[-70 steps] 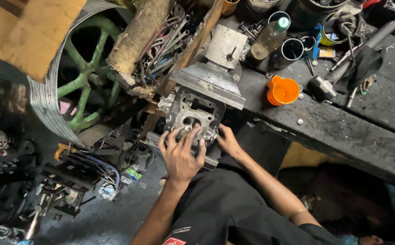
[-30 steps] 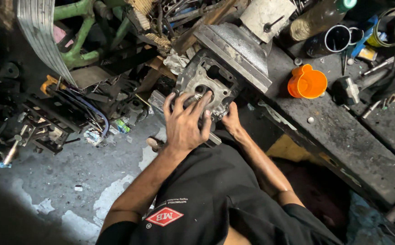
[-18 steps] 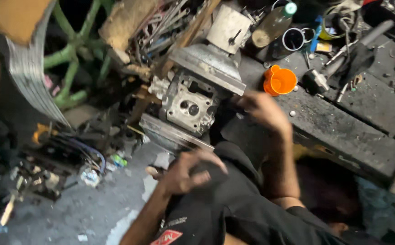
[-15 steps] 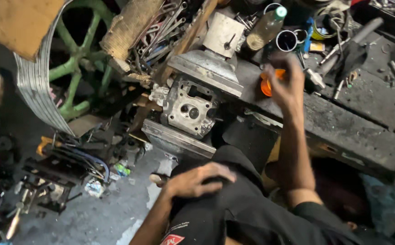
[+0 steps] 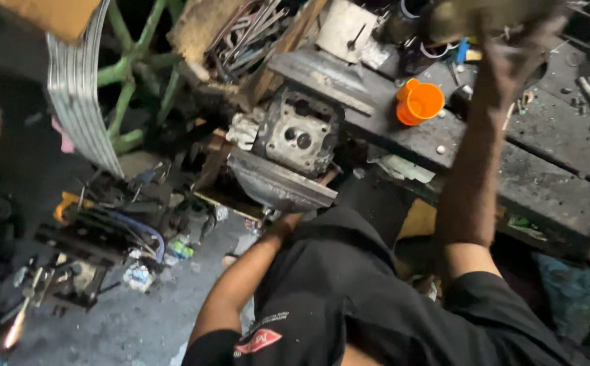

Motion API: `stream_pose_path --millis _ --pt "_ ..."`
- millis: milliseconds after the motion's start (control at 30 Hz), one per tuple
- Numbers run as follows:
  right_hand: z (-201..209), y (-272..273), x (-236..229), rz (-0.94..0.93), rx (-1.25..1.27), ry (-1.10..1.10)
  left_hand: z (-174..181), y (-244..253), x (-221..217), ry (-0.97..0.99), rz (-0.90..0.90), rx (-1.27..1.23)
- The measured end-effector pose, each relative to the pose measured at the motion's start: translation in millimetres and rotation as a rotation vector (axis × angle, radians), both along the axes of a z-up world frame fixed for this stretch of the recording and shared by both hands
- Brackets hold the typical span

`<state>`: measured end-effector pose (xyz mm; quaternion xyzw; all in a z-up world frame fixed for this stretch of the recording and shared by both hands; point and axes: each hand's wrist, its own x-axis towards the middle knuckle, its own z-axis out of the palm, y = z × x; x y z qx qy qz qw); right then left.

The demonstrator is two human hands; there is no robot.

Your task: The person works on a metal engine component clamped in a bench vise, using a hammer and punch to drive out a pin. They then use a screwdriver to adjust internal parts and place a metal plate onto the component.

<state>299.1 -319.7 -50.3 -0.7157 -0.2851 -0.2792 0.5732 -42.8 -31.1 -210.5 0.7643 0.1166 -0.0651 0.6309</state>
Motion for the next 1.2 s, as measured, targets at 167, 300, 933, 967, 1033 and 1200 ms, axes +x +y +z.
stream_pose_path --millis 167,300,933,967,1033,1200 --pt "53 20 -71 0.39 0.262 0.468 -19 -2 6 -0.045 0.037 -0.082" --pt "79 76 -154 0.172 -0.934 -0.1 -29 -1 14 -0.08 0.048 -0.121" --pt "53 120 -187 -0.352 -1.09 -0.712 -39 -9 13 -0.121 0.053 -0.196" --pt "53 123 -185 -0.353 -1.059 -0.71 -39 -11 14 -0.124 0.052 -0.196" --pt "51 129 -182 -0.376 -1.056 -0.709 -39 -12 14 -0.128 0.053 -0.203" --pt "52 131 -171 -0.306 -0.85 -0.524 -40 -7 15 -0.129 0.05 -0.203"
